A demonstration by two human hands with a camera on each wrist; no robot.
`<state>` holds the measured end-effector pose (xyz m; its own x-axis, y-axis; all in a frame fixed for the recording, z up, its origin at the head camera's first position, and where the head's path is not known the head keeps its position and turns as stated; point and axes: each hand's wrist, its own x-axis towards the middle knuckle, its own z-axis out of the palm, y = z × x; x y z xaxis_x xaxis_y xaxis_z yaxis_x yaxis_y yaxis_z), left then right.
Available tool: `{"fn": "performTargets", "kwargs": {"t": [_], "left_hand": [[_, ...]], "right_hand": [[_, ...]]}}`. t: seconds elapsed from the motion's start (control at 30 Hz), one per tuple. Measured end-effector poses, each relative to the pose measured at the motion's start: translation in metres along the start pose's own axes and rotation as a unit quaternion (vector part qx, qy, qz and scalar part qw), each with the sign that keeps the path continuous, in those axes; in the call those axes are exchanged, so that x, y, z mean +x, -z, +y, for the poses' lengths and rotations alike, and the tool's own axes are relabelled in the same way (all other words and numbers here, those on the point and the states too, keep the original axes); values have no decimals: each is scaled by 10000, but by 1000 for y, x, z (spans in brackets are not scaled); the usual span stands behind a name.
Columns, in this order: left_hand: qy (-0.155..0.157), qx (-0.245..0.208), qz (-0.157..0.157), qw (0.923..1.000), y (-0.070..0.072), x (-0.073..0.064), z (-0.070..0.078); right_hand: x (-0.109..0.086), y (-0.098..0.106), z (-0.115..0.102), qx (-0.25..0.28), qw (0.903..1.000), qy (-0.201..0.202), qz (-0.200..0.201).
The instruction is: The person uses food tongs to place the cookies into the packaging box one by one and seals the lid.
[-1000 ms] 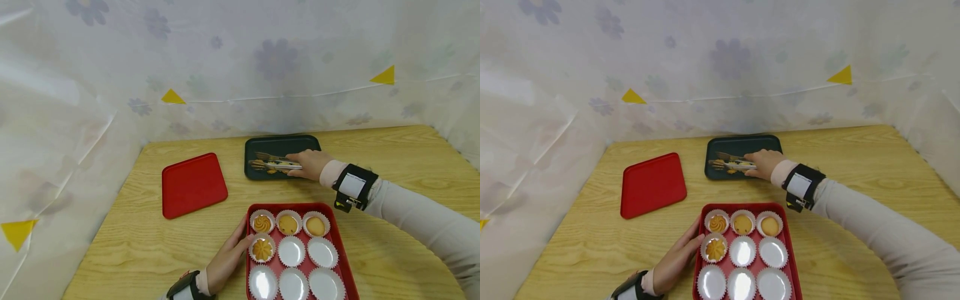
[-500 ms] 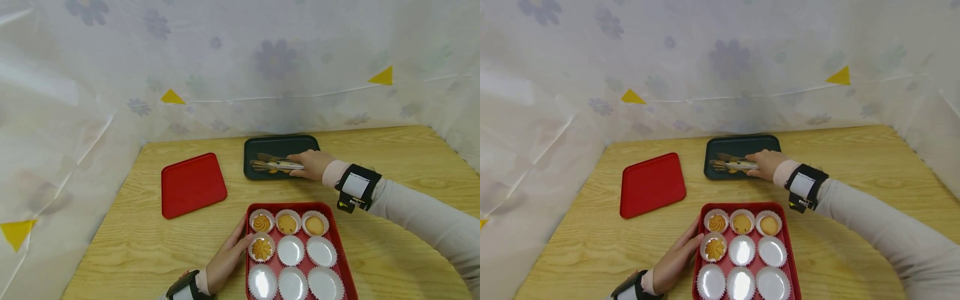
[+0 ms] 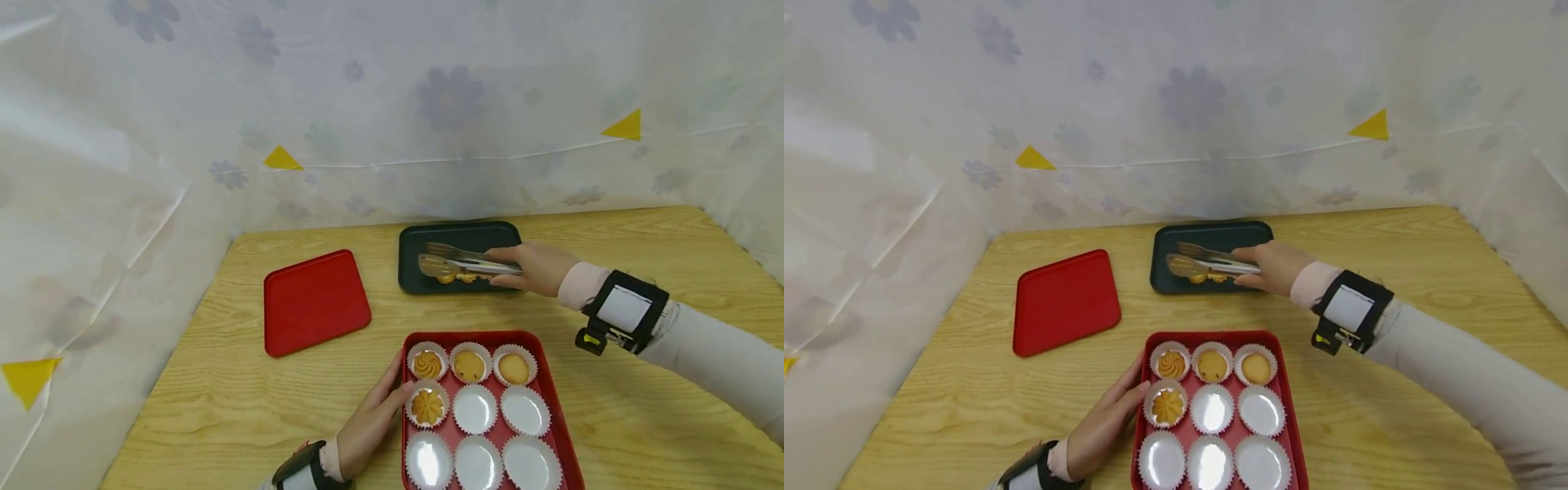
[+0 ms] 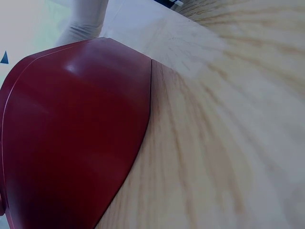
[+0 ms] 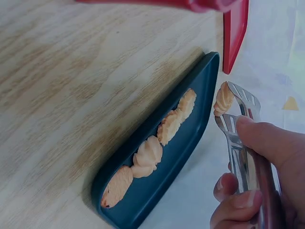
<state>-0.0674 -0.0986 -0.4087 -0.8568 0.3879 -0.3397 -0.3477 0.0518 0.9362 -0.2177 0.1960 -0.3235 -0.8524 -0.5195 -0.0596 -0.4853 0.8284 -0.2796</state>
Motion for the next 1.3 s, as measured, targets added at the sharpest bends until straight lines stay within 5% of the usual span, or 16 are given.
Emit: {"fn": "performTargets", "kwargs": {"t": [0.37,0.87,1.3], "left_hand": [[1,1,25,10000,0,-1,0],[33,-4,40,10000,0,-2,1],[-53,-19,14,10000,0,-1,1]], "right_hand": [[-45,10,3,308,9989,235,278],[-113,2,-5,15,9912,1024,837],[-149,-17,-12,-207,9941,1025,293]]}}
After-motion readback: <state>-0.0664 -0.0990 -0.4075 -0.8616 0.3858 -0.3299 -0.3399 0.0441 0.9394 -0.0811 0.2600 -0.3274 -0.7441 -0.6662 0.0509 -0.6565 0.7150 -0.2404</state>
